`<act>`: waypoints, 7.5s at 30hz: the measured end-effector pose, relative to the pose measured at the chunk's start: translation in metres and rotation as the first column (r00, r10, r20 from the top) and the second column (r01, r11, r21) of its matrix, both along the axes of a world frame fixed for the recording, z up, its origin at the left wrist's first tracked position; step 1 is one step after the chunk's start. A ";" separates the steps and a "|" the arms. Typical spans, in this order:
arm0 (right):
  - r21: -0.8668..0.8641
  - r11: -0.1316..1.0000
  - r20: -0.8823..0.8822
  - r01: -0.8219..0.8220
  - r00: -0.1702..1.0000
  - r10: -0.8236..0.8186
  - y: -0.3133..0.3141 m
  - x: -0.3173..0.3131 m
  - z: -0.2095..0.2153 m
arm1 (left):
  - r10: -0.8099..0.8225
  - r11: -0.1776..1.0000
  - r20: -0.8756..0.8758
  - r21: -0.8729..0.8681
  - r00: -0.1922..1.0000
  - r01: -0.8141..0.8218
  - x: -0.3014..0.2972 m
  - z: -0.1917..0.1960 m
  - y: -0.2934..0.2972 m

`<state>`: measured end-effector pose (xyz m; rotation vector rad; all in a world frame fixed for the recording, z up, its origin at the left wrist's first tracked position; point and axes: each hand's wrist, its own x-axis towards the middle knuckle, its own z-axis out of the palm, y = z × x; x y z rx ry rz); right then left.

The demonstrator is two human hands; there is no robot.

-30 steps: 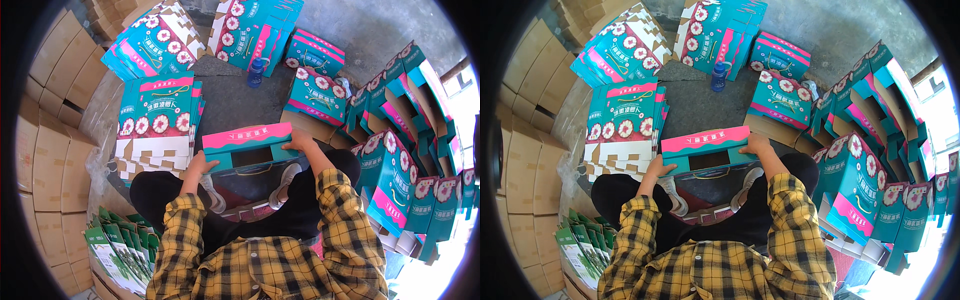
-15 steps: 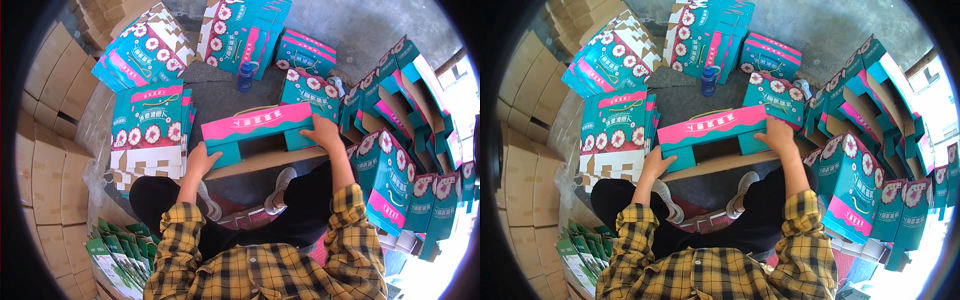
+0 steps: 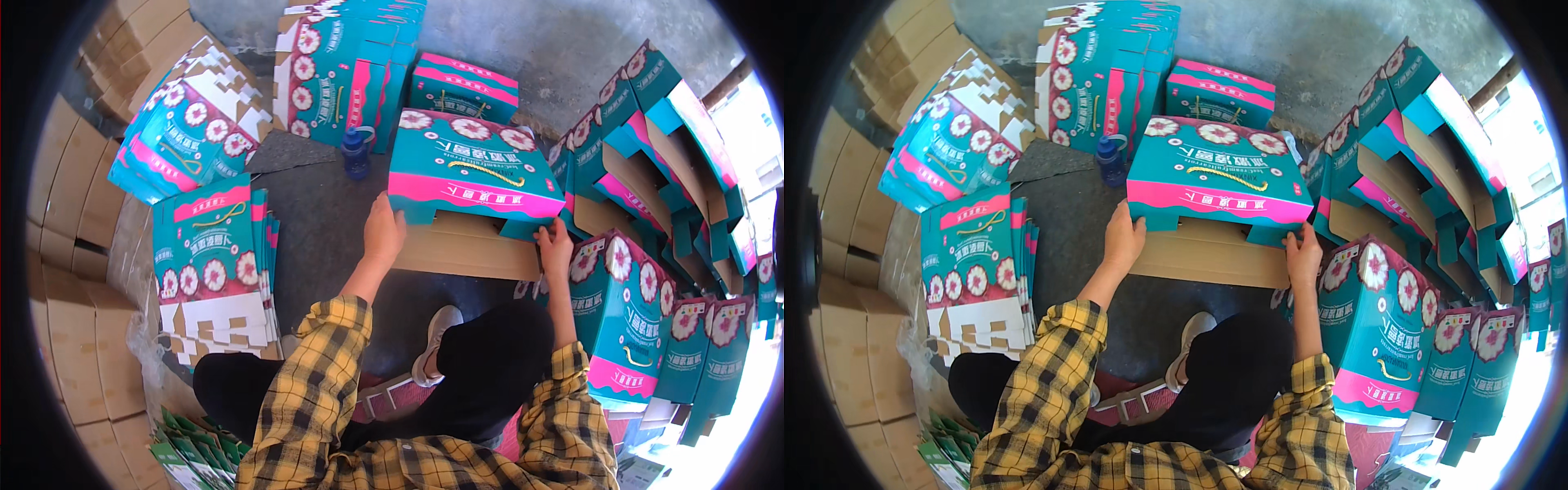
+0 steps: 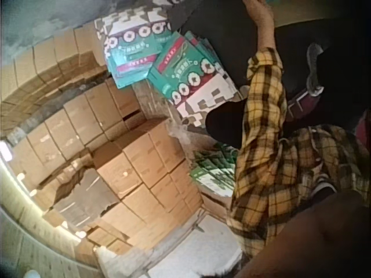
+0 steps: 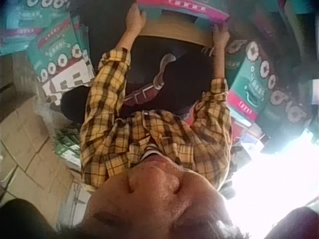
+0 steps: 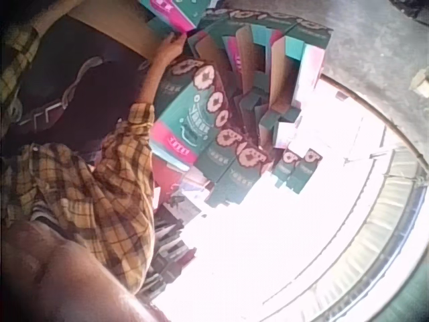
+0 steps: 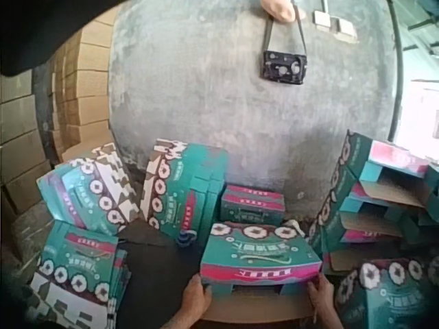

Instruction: The person is manually folding flattened cardboard sheets into finished boxes for product packaging.

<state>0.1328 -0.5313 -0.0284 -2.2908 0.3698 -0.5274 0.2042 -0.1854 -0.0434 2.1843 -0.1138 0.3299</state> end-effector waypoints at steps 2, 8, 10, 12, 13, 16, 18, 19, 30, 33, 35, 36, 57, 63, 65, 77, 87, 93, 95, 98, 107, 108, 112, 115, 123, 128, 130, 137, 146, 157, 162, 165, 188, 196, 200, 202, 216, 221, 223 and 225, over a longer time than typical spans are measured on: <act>0.096 0.995 0.014 0.028 0.999 -0.029 -0.023 0.003 -0.033 | -0.081 0.993 -0.163 -0.098 0.983 0.066 0.013 -0.018 -0.021; 0.564 0.805 -0.117 0.182 0.983 -0.140 -0.051 0.019 -0.095 | -0.264 0.938 -0.301 -0.300 0.916 0.172 0.039 -0.065 -0.048; 0.608 0.771 -0.143 0.190 0.981 -0.130 -0.055 0.025 -0.105 | -0.295 0.922 -0.370 -0.352 0.881 0.161 0.049 -0.086 -0.049; 0.646 0.736 -0.165 0.202 0.978 -0.124 -0.062 0.030 -0.111 | -0.333 0.901 -0.432 -0.408 0.838 0.148 0.059 -0.100 -0.055; 0.647 0.732 -0.188 0.213 0.975 -0.118 -0.064 0.031 -0.112 | -0.385 0.849 -0.468 -0.518 0.795 0.105 0.062 -0.102 -0.060; 0.671 0.708 -0.195 0.219 0.974 -0.116 -0.067 0.035 -0.107 | -0.455 0.755 -0.488 -0.655 0.745 0.032 0.070 -0.103 -0.080; 0.701 0.683 -0.177 0.202 0.978 -0.107 -0.059 0.039 -0.096 | -0.458 0.729 -0.482 -0.684 0.747 0.006 0.076 -0.099 -0.086; 0.739 0.648 -0.148 0.183 0.983 -0.109 -0.056 0.040 -0.093 | -0.462 0.722 -0.478 -0.692 0.746 0.003 0.080 -0.098 -0.089; 0.822 0.534 -0.154 0.198 0.980 -0.127 -0.066 0.031 -0.098 | -0.422 0.830 -0.524 -0.551 0.740 0.084 0.066 -0.082 -0.074; 0.798 0.533 -0.236 0.280 0.960 -0.150 -0.052 0.030 -0.096 | -0.459 0.886 -0.470 -0.310 0.754 0.345 0.030 -0.087 -0.041; 0.767 0.544 -0.331 0.341 0.936 -0.121 -0.042 0.029 -0.102 | -0.483 0.871 -0.492 -0.190 0.724 0.452 -0.010 -0.105 -0.020; 0.762 0.554 -0.325 0.337 0.938 -0.123 -0.045 0.022 -0.107 | -0.591 0.757 -0.517 -0.089 0.619 0.648 -0.022 -0.106 -0.017; 0.268 0.808 -0.247 -0.525 0.773 0.584 0.111 -0.040 0.139 | -0.191 0.977 -0.465 -0.009 0.864 0.211 -0.155 0.104 0.360; -0.172 0.574 -0.426 -0.801 0.585 0.690 0.186 -0.047 0.111 | 0.100 0.986 -0.586 -0.052 0.804 -0.160 -0.281 -0.069 0.493; -0.419 0.437 -0.657 -0.796 0.598 0.460 0.168 -0.055 0.102 | -0.028 0.961 -0.454 -0.256 0.891 -0.101 -0.275 -0.103 0.435; -0.313 0.477 -0.755 -0.821 0.520 0.399 0.178 -0.044 0.096 | 0.530 0.721 -0.606 -0.047 0.594 -0.691 -0.293 -0.230 0.467; -0.311 0.557 -0.800 -0.771 0.528 0.285 0.156 -0.048 0.097 | 0.201 0.305 -0.707 -0.613 0.678 -0.729 -0.237 -0.182 0.430; -0.297 0.573 -0.773 -0.764 0.545 0.325 0.157 -0.048 0.100 | 0.373 0.259 -0.476 -0.771 0.796 -0.582 -0.229 -0.220 0.438; -0.288 0.573 -0.781 -0.767 0.534 0.322 0.157 -0.046 0.094 | 0.391 0.480 -0.318 -0.730 0.864 -0.486 -0.232 -0.235 0.463; -0.298 0.585 -0.795 -0.755 0.535 0.285 0.149 -0.048 0.092 | 0.436 -0.045 -0.690 -0.658 0.578 -0.752 -0.207 -0.235 0.459; -0.313 0.599 -0.800 -0.737 0.545 0.252 0.136 -0.054 0.096 | 0.783 0.609 -0.481 0.461 0.394 -0.646 -0.198 -0.202 0.471; -0.310 0.604 -0.805 -0.734 0.541 0.244 0.138 -0.054 0.097 | 0.775 0.618 -0.481 0.443 0.409 -0.650 -0.196 -0.210 0.478; -0.293 0.602 -0.806 -0.743 0.530 0.263 0.147 -0.050 0.096 | 0.791 0.601 -0.434 0.415 0.431 -0.684 -0.197 -0.266 0.520; -0.265 0.611 -0.801 -0.746 0.523 0.291 0.150 -0.048 0.094 | 0.672 0.580 -0.676 0.225 0.304 -0.783 -0.195 -0.281 0.547; -0.315 0.576 -0.797 -0.754 0.539 0.271 0.144 -0.051 0.095 | 0.106 0.000 -0.798 -0.596 0.593 -0.803 -0.175 -0.215 0.468; -0.291 0.584 -0.799 -0.758 0.528 0.288 0.153 -0.051 0.097 | 0.063 0.034 -0.695 -0.715 0.716 -0.698 -0.175 -0.160 0.477; -0.297 0.581 -0.787 -0.757 0.539 0.299 0.152 -0.053 0.097 | 0.030 0.100 -0.671 -0.735 0.741 -0.670 -0.171 -0.142 0.475; -0.334 0.563 -0.762 -0.756 0.568 0.310 0.143 -0.060 0.098 | 0.072 0.182 -0.573 -0.797 0.816 -0.575 -0.164 -0.073 0.441; -0.314 0.603 -0.748 -0.734 0.582 0.319 0.142 -0.070 0.106 | 0.074 0.261 -0.474 -0.840 0.877 -0.476 -0.165 0.000 0.414; -0.345 0.584 -0.740 -0.735 0.595 0.312 0.145 -0.075 0.110 | -0.039 0.236 -0.399 -0.895 0.916 -0.380 -0.166 0.097 0.360; -0.366 0.542 -0.701 -0.757 0.607 0.375 0.152 -0.074 0.109 | -0.133 0.172 -0.384 -0.917 0.914 -0.360 -0.162 0.135 0.322; -0.384 0.479 -0.595 -0.789 0.608 0.526 0.157 -0.071 0.107 | -0.182 0.105 -0.361 -0.932 0.915 -0.347 -0.158 0.143 0.293; 0.523 0.637 0.020 -0.566 0.755 0.655 0.286 -0.166 0.129 | -0.441 -0.242 -0.204 -0.911 0.874 -0.335 -0.252 0.141 0.067; 0.829 0.378 0.083 -0.413 0.759 0.646 0.280 -0.173 0.101 | -0.432 -0.209 -0.286 -0.891 0.856 -0.404 -0.255 0.120 0.054; 0.913 0.264 0.089 -0.310 0.785 0.613 0.274 -0.174 0.089 | -0.440 -0.244 -0.278 -0.878 0.854 -0.412 -0.253 0.121 0.049; 0.929 0.238 0.082 -0.284 0.784 0.615 0.273 -0.169 0.079 | -0.439 -0.253 -0.283 -0.872 0.853 -0.419 -0.249 0.122 0.048; 0.844 0.413 -0.040 -0.343 0.727 0.686 0.272 -0.166 0.072 | -0.435 0.666 -0.224 -0.732 0.872 0.144 -0.284 0.158 0.089; 0.811 0.471 -0.038 -0.346 0.773 0.633 0.275 -0.172 0.073 | -0.201 0.887 0.251 0.456 0.947 0.068 -0.268 0.151 0.130; 0.819 0.479 -0.077 -0.317 0.766 0.638 0.279 -0.178 0.079 | -0.210 0.847 0.010 0.501 0.978 0.177 -0.262 0.138 0.134; 0.824 0.489 -0.119 -0.286 0.757 0.643 0.284 -0.185 0.086 | -0.198 0.807 -0.232 0.513 0.952 0.293 -0.259 0.131 0.135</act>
